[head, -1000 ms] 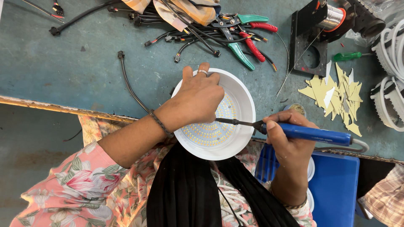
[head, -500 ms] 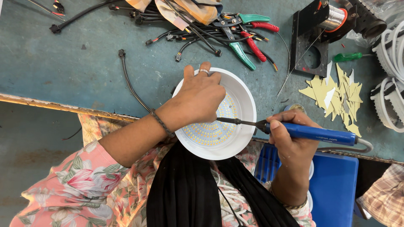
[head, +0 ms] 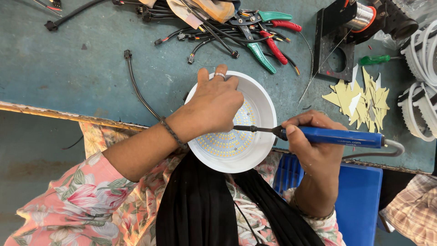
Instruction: The person solders wires onto the terminals of round LED light panels at a workbench. They hold the panel steady with one hand, dip the soldering iron tip into a flux container, and solder the wire connections, then set the finished panel aside and pick up the next one.
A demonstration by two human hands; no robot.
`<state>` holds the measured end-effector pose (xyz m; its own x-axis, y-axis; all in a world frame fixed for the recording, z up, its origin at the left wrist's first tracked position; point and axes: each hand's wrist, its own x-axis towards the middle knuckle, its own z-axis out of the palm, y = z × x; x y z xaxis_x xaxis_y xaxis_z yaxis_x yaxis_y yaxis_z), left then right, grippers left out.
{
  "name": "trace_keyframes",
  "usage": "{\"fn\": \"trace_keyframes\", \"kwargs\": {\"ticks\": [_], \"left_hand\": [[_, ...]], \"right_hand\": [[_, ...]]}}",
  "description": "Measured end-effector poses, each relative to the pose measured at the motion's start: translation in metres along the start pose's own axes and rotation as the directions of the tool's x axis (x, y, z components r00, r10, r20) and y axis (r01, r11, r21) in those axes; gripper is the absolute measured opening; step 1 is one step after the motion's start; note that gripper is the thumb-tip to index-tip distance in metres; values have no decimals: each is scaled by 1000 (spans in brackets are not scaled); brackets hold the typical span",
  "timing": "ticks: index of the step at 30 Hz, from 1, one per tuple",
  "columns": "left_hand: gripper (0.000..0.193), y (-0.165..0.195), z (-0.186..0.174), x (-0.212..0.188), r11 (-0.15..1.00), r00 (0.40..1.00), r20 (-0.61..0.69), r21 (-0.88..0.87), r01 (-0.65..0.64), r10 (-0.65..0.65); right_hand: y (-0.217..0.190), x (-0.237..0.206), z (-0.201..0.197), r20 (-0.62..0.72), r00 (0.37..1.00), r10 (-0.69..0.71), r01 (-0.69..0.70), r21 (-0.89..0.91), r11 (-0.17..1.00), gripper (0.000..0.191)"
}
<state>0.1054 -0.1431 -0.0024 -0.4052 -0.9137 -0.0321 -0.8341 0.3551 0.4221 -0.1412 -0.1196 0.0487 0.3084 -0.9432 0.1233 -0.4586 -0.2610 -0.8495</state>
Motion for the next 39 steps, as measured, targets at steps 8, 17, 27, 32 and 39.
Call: {"fn": "trace_keyframes", "kwargs": {"ticks": [8,17,27,32,39], "left_hand": [[27,-1,0,-2,1000,1000,-7,3,6,-6],[26,1,0,-5,1000,1000,-6,2,7,-7],[24,-1,0,-6,1000,1000,-2,-6,10,-11],[26,-2,-1,-7,1000,1000,-6,-12,6,-6],[27,-3,-3,-6,1000,1000,-9,-3,4,-4]], "right_hand": [[-13,7,6,27,998,-53,55,-54,997,12],[-15,9,2,52,998,-43,46,-45,998,13],[-11,7,-7,-78,994,77,-78,-8,997,12],[-8,8,0,-37,996,79,-80,-24,997,12],[-8,11,4,-32,997,76,-76,-5,997,12]]}}
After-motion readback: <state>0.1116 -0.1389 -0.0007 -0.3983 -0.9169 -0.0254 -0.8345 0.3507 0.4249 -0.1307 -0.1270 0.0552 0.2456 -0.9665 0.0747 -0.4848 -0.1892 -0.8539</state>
